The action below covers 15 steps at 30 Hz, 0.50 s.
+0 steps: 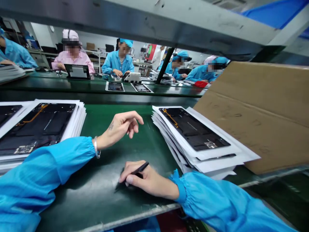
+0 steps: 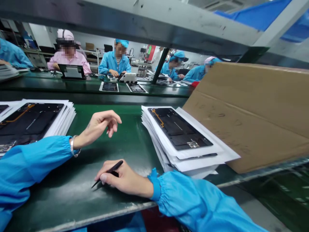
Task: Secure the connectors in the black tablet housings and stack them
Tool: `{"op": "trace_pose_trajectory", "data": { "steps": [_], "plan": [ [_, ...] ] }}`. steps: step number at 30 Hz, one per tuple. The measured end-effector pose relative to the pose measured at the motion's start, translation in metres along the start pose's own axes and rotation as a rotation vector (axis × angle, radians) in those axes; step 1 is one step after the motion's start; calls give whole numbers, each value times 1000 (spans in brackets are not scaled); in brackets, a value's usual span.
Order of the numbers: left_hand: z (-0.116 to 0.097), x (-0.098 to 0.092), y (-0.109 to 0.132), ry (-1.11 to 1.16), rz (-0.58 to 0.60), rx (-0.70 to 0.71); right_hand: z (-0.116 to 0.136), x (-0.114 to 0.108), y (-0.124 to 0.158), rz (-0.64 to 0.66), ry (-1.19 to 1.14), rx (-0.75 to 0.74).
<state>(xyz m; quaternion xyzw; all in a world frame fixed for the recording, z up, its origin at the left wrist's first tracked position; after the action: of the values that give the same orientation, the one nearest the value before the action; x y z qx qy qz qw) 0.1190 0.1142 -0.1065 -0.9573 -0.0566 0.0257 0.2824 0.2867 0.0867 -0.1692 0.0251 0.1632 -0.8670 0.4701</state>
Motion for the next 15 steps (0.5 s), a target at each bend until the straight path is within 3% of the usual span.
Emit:
{"op": "trace_pose_trajectory", "data": {
  "steps": [7, 11, 15],
  "plan": [
    [3, -1, 1, -95, -40, 82, -2, 1, -3, -7, 30, -7],
    [-12, -1, 2, -125, -45, 166, 1, -3, 1, -4, 36, -23],
    [-41, 7, 40, -222, -37, 215, -12, -2, 2, 17, 101, 17]
  ]
}}
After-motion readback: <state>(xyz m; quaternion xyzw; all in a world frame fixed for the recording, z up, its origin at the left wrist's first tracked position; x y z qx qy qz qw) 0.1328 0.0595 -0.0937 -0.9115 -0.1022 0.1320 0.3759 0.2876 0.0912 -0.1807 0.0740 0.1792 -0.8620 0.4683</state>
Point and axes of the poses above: each hand's wrist, its own y-axis away from the middle knuckle, its own x-axis out of the palm, z = x × y, the point moved 2 cm from there along -y, towards the middle knuckle, and after that the axes turned 12 degrees about -z, right-handed, at the moved point
